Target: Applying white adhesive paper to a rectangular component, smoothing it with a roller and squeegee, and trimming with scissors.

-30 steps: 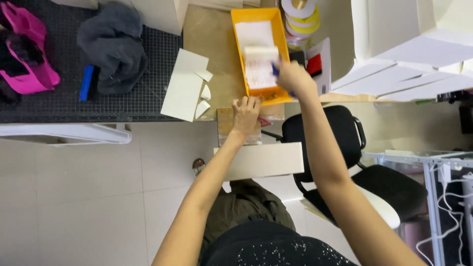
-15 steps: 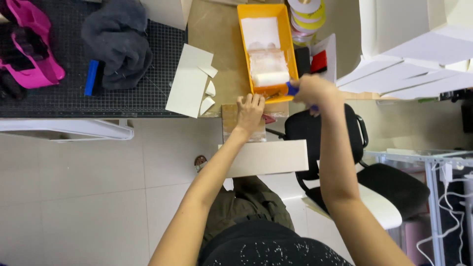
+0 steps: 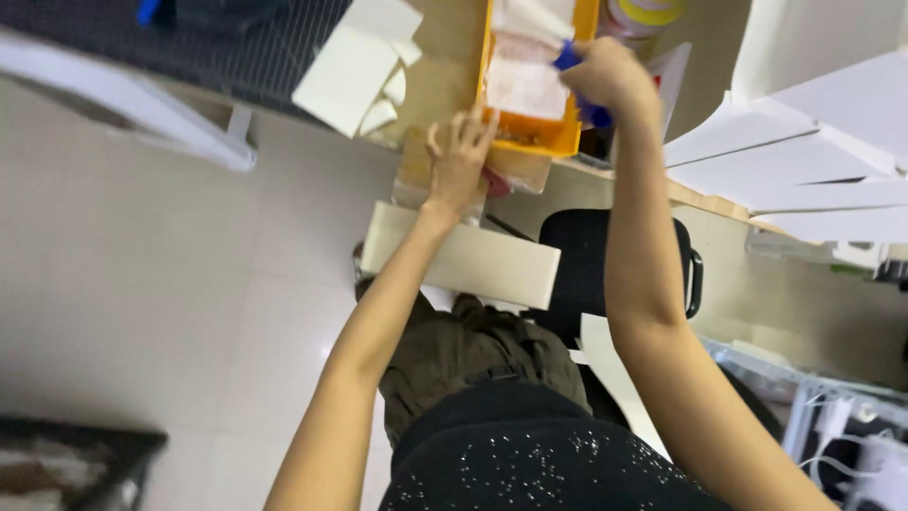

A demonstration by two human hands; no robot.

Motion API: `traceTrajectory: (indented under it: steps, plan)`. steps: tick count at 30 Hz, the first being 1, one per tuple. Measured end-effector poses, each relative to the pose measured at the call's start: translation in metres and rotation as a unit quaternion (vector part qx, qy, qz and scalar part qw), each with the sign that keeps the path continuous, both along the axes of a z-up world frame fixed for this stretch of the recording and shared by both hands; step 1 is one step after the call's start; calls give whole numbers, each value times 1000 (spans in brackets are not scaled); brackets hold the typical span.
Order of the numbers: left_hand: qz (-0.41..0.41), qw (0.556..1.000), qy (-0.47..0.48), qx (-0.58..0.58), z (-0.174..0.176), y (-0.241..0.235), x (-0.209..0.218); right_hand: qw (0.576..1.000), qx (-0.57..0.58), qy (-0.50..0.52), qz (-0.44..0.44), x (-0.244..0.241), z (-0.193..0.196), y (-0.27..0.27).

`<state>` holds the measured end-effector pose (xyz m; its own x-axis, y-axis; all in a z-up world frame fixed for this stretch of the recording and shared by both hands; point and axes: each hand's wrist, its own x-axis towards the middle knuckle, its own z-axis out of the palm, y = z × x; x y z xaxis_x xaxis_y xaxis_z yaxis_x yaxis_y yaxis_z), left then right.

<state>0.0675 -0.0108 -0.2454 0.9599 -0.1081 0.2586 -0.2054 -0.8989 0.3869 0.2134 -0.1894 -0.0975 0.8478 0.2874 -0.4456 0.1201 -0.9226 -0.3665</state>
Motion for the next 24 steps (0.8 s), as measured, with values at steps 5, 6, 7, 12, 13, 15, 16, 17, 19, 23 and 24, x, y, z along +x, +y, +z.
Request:
traceTrajectory:
  steps: [5,6,7,12,13,15,16,17,19,23,24]
  plan:
    - [298,843,-154,-420,44,-52,-138,902,415,39,-114,-88,11,-80]
    - [443,696,-65,-562,1,-72,-164,872,467,69,-131,-112,10,-93]
    - [553,497,22,-668,-42,-93,-189,838,515,99,-149,-135,10,-106]
    - [436,-12,185,-880,-59,-161,-189,754,599,251,-95,-204,-20,-150]
    - [390,-64,228,-890,-31,-163,-186,746,602,274,-80,-216,-13,-149]
    - [366,-79,215,-902,-58,-169,-187,738,600,303,-54,-225,-16,-145]
    - [344,-87,208,-911,-73,-173,-189,728,601,328,-37,-230,-18,-144]
    - [343,-94,198,-913,-69,-174,-193,730,595,335,-29,-229,-15,-143]
    - [312,-25,179,-933,-61,-169,-201,760,564,324,4,-229,-12,-136]
    - [310,11,128,-942,-55,-135,-199,790,526,312,50,-219,-3,-124]
    - [308,17,102,-946,-53,-128,-204,807,506,298,68,-216,-1,-121]
